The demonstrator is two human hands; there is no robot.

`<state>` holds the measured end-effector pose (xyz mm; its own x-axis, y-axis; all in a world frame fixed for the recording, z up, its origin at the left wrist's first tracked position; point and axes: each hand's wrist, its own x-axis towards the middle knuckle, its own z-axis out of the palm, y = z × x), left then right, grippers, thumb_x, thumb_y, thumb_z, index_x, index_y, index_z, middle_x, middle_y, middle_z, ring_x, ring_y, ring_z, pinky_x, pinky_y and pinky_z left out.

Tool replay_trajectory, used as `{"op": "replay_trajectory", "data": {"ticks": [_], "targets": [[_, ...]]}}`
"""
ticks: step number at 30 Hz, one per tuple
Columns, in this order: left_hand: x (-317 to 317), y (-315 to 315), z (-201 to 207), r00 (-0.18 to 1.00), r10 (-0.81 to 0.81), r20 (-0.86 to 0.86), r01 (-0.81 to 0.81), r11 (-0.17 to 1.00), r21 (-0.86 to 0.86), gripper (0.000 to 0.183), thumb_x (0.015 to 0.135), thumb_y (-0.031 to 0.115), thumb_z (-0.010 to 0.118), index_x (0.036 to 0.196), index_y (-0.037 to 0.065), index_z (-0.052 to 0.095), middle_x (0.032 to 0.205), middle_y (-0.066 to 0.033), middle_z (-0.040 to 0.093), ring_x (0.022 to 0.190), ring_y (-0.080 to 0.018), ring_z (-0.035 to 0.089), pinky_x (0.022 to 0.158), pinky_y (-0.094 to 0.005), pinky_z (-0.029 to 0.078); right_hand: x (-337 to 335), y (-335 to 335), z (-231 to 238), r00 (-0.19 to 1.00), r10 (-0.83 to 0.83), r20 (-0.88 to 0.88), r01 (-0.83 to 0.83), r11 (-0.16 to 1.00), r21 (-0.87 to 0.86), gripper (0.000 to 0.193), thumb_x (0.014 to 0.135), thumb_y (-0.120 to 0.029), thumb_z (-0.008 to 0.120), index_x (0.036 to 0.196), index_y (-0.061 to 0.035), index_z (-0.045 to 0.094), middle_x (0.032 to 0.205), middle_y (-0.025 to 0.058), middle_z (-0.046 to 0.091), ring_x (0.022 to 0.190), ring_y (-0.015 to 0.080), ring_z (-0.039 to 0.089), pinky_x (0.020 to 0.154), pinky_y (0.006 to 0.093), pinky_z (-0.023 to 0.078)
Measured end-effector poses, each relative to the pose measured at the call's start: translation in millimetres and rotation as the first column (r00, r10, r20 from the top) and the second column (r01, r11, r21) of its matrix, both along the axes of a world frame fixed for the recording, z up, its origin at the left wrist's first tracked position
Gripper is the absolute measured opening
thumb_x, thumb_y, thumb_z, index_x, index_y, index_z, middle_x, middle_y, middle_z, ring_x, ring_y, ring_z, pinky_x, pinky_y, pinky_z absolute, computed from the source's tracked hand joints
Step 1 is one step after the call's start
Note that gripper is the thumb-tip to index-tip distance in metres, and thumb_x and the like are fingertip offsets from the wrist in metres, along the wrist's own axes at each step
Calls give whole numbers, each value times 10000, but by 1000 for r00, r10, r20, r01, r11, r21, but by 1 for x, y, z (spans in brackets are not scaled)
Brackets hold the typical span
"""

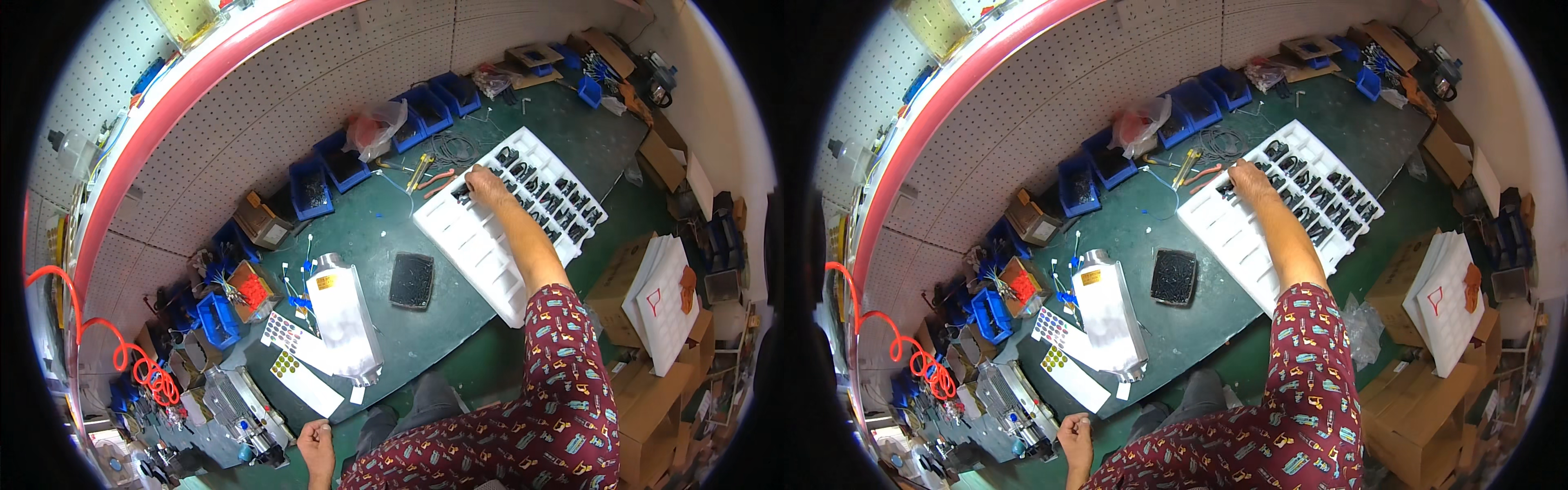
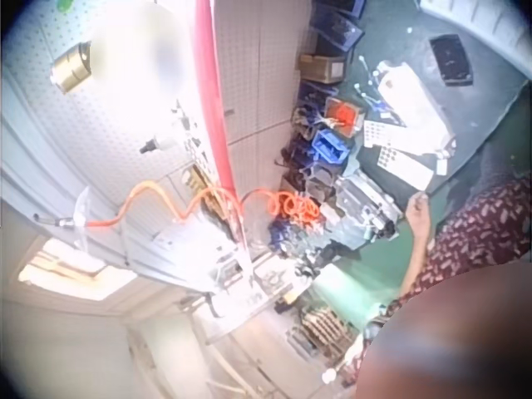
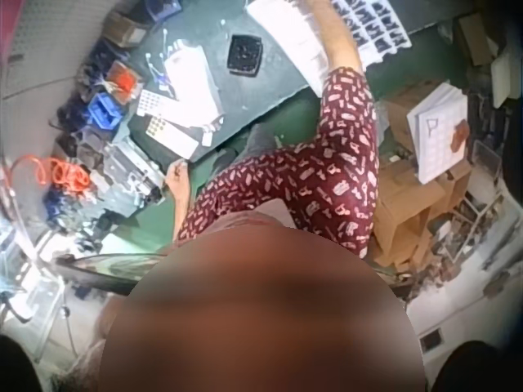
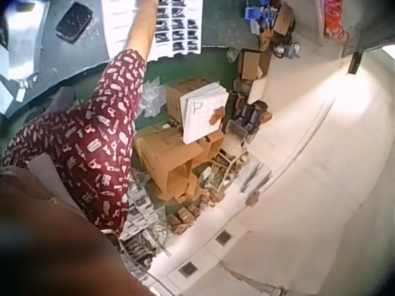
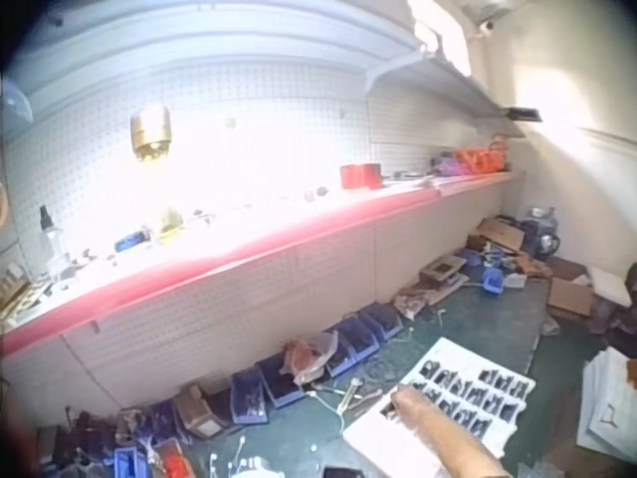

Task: The person assembles an electronic device by applying adhesive labels to a metal housing, attaching a heatsink, and securing components with screws using a cordless drill. The person handles a motor, wires, and a plastic enclosure, then fastens parts together on a workbench.

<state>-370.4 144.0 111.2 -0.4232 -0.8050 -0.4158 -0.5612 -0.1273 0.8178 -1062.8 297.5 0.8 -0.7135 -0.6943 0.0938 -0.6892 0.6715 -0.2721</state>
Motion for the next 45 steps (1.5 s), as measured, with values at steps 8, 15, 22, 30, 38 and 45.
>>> {"op": "replay_trajectory", "data": {"ticks": [8, 15, 22, 30, 38, 45], "targets": [[18, 5, -5, 997, -49, 53, 52, 996, -68, 73, 970, 71, 642, 970, 7, 678, 682, 69, 533, 580, -15, 431, 518, -198, 326, 19, -46, -19, 965, -240, 107, 177, 894, 411, 303, 927, -190, 647, 1210, -103, 713, 1354, 123, 636, 1355, 335, 500, 1064, 553, 449], [8, 16, 3, 997, -15, 73, 15, 1000, -11, 102, 965, 85, 649, 974, -12, 680, 711, 63, 547, 608, -13, 431, 545, -197, 338, -27, -10, 3, 767, -144, 626, 453, 812, -368, 206, 832, -164, 608, 677, -28, 595, 658, 57, 576, 656, 149, 548, 572, 368, 430], [-64, -15, 4, 960, -275, -52, 260, 945, -198, 149, 975, 92, 654, 987, -49, 701, 769, 7, 614, 696, -52, 515, 616, -232, 424, 58, -39, 57, 405, 593, 696, 625, 375, -684, 171, 923, -141, 528, 862, -21, 635, 969, 98, 699, 791, 124, 600, 587, 262, 468], [-181, -46, 70, 784, -435, -443, 331, 897, -294, 449, 982, 116, 643, 1393, -32, 537, 1319, -130, 609, 1252, -199, 563, 1041, -339, 465, 312, -80, 161, -71, 807, 586, 610, 500, -615, 191, 954, -123, 488, 984, 2, 630, 1272, 287, 657, 973, 227, 688, 848, 318, 580], [-27, -78, 78, 763, -608, -218, 446, 740, -504, 250, 1008, 233, 619, 1111, 10, 670, 1009, -127, 665, 919, -251, 645, 834, -353, 498, 483, -97, 195, 19, 618, 786, 144, 776, -614, 456, 885, -39, 654, 1322, 3, 531, 1022, 130, 687, 831, 195, 710, 729, 303, 573], [134, -126, 79, 709, -691, 141, 591, 474, -653, 265, 986, 289, 618, 1113, 57, 603, 1063, -168, 590, 1008, -386, 604, 822, -458, 502, 625, -146, 218, 256, 459, 851, -359, 862, -358, 266, 987, -237, 673, 1066, 18, 678, 818, 35, 690, 676, 71, 624, 587, 228, 501]]}}
